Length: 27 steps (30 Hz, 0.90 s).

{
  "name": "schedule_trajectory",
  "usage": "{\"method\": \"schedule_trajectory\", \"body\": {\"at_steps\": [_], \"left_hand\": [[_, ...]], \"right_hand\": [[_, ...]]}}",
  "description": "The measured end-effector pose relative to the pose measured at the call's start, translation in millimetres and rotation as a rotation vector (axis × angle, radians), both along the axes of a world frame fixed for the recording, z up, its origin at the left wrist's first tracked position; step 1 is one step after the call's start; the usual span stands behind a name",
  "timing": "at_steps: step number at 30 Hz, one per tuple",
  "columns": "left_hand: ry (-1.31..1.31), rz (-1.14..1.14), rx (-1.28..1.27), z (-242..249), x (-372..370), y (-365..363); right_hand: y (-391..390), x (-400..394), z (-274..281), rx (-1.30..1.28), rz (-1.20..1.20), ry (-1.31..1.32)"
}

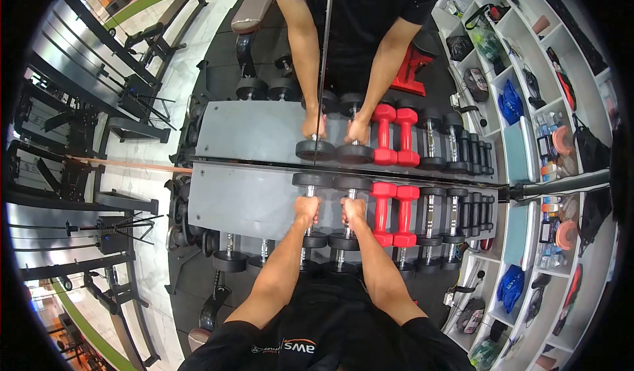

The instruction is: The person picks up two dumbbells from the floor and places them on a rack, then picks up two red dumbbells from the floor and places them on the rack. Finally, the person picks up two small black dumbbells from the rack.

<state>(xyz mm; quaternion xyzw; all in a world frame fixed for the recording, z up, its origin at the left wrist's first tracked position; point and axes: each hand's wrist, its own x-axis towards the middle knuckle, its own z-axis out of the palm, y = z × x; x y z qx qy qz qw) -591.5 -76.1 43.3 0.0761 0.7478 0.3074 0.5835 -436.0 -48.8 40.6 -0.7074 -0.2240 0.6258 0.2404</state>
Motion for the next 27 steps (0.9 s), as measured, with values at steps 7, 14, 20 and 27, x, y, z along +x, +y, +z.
{"method": "schedule_trajectory", "body": {"at_steps": [7,14,20,27], "left_hand": [[0.382,-0.123,-0.069,25.9,9.2,5.2],[0.456,-0.148,-0.076,28.9,9.8,4.6],[0.457,-0.19,-0.088,11.4,6.2,6.5],[0.492,-0.212,-0.106,-1.9,6.4,5.3]], "right_hand": [[0.9,2.0,-4.1,0.003,0.009,-0.034],[-13.7,26.1,-18.3,0.315,0.54,-0.613],[-80.9,43.2,91.5,0.513,1.029,-0.652],[-97.9,46.6,62.3,0.586,1.051,-0.655]]}}
